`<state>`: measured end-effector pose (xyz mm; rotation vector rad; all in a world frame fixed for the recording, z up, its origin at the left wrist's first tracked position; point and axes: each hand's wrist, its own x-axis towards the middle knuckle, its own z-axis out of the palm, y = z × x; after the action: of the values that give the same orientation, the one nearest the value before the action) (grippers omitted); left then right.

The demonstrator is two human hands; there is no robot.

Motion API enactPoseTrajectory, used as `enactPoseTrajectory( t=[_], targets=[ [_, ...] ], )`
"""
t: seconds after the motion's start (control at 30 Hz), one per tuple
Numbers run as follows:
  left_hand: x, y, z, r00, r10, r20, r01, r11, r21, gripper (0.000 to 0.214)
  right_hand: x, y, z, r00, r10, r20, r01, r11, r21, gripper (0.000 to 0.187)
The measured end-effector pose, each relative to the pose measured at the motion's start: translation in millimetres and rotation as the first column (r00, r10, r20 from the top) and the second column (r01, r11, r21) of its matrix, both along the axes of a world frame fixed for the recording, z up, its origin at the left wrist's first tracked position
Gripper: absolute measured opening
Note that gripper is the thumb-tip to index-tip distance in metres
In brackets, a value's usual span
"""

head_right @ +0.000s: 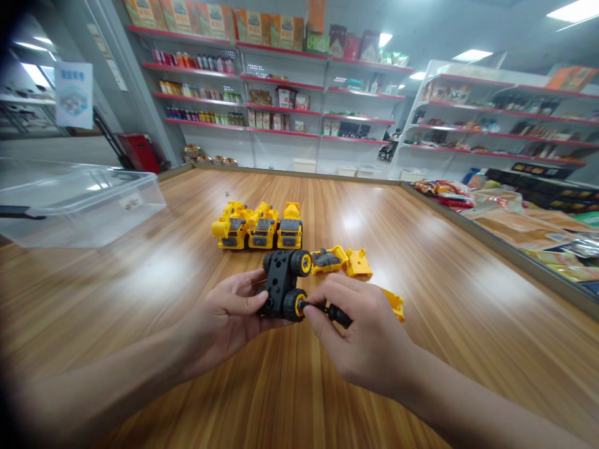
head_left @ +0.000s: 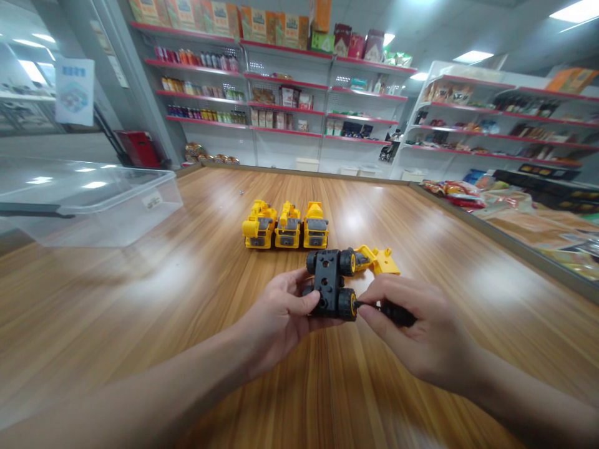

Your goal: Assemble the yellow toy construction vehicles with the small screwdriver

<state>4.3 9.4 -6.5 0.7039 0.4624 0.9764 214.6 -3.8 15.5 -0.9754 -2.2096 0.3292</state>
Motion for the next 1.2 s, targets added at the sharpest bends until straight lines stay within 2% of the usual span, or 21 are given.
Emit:
enactPoseTrajectory(
  t=[0.23, 0.43, 0.6, 0.7, 0.77, 0.87, 0.93, 1.1, 1.2],
  targets=[
    [-2.2, 3.4, -3.8, 0.995, -0.050, -0.080, 0.059, 0.992, 0.110, 0.045, 2.2, 1.5, 2.6, 0.997, 0.054, 0.063, -0.060, 0.994, 0.092, 0.007],
    [-3.2, 3.7, -4.1, 0.992, -0.053, -0.115, 0.063, 0.995, 0.083, 0.046, 6.2, 1.1, 2.1, 0.986, 0.037, 0.160, -0.066, 0.982, 0.180, 0.008],
    [-3.5, 1.6, 0.2, 0.986, -0.066, -0.153, 0.078, 0.994, 0.071, 0.043, 5.7, 0.4, 0.0, 0.991, 0.074, 0.113, -0.093, 0.981, 0.173, 0.007],
    [-2.0, 1.1, -0.8, 0.984, 0.012, -0.177, 0.027, 0.975, 0.218, 0.045, 2.1, 1.0, -2.0, 0.995, 0.003, 0.101, -0.010, 0.998, 0.067, 0.015],
    [-0.9, 0.4, -1.9, 0.970, 0.081, -0.231, -0.001, 0.945, 0.326, 0.050, -0.4, 2.5, -4.4, 0.991, -0.055, 0.126, 0.067, 0.993, -0.100, 0.030],
    [0.3, -0.8, -2.3, 0.941, 0.151, -0.303, -0.025, 0.923, 0.384, 0.057, -3.1, 5.7, -8.2, 0.991, -0.045, 0.123, 0.088, 0.923, -0.374, 0.041],
    [1.0, -0.7, -1.6, 0.934, 0.164, -0.319, -0.039, 0.931, 0.364, 0.057, -4.2, 7.0, -9.6, 0.995, -0.028, 0.100, 0.068, 0.903, -0.425, 0.037],
    [1.8, 1.5, -0.2, 0.944, 0.158, -0.290, -0.069, 0.953, 0.295, 0.054, -4.7, 5.9, -10.5, 0.991, -0.061, 0.116, 0.089, 0.963, -0.255, 0.006],
    [1.5, 1.2, -0.3, 0.952, 0.124, -0.281, -0.044, 0.961, 0.273, 0.050, -2.5, 5.9, -11.1, 0.990, -0.073, 0.122, 0.090, 0.986, -0.142, 0.004]
  ],
)
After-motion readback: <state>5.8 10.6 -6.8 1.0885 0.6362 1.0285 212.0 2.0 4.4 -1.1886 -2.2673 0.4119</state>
